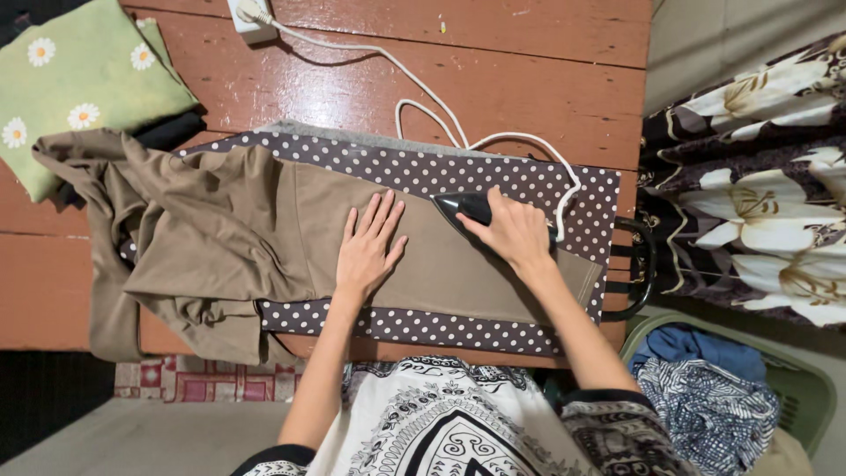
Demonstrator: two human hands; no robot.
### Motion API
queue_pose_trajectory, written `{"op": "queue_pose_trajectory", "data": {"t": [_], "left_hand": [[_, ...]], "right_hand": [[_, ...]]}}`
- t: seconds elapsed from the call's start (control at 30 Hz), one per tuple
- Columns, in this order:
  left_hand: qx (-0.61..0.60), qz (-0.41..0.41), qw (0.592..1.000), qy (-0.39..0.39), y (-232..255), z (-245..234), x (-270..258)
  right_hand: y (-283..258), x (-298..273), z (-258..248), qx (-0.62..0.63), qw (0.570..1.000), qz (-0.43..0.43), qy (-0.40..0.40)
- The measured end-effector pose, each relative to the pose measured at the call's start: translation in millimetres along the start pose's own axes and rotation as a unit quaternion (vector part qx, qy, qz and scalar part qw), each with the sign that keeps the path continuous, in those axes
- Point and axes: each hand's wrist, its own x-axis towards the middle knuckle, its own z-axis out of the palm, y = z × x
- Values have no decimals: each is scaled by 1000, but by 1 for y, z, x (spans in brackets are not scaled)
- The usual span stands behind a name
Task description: The person irons a brown long-sleeved garment on a polka-dotted ironing board. They repeatedly smooth the fabric with their hands and move the iron back and forth across different sections, including sleeves and the body, to remove wrinkles.
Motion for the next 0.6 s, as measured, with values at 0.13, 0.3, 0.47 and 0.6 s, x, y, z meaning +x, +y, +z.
{"op": "queue_pose_trajectory", "data": {"t": [0.13,0.3,0.47,0.6], "left_hand": [[7,1,1000,-7,-1,0,1],[-8,0,1000,-3,0,2,-2],[7,8,1000,13,-3,2,0],[-14,6,1000,10,-1,0,-1]], "right_hand": [[11,-26,-17,42,993,-76,-76],[17,-61,-33,55,984,-145,-84],[-3,-57,-23,29,996,-70,-51],[-21,-52,-14,19,998,-17,-54]]}}
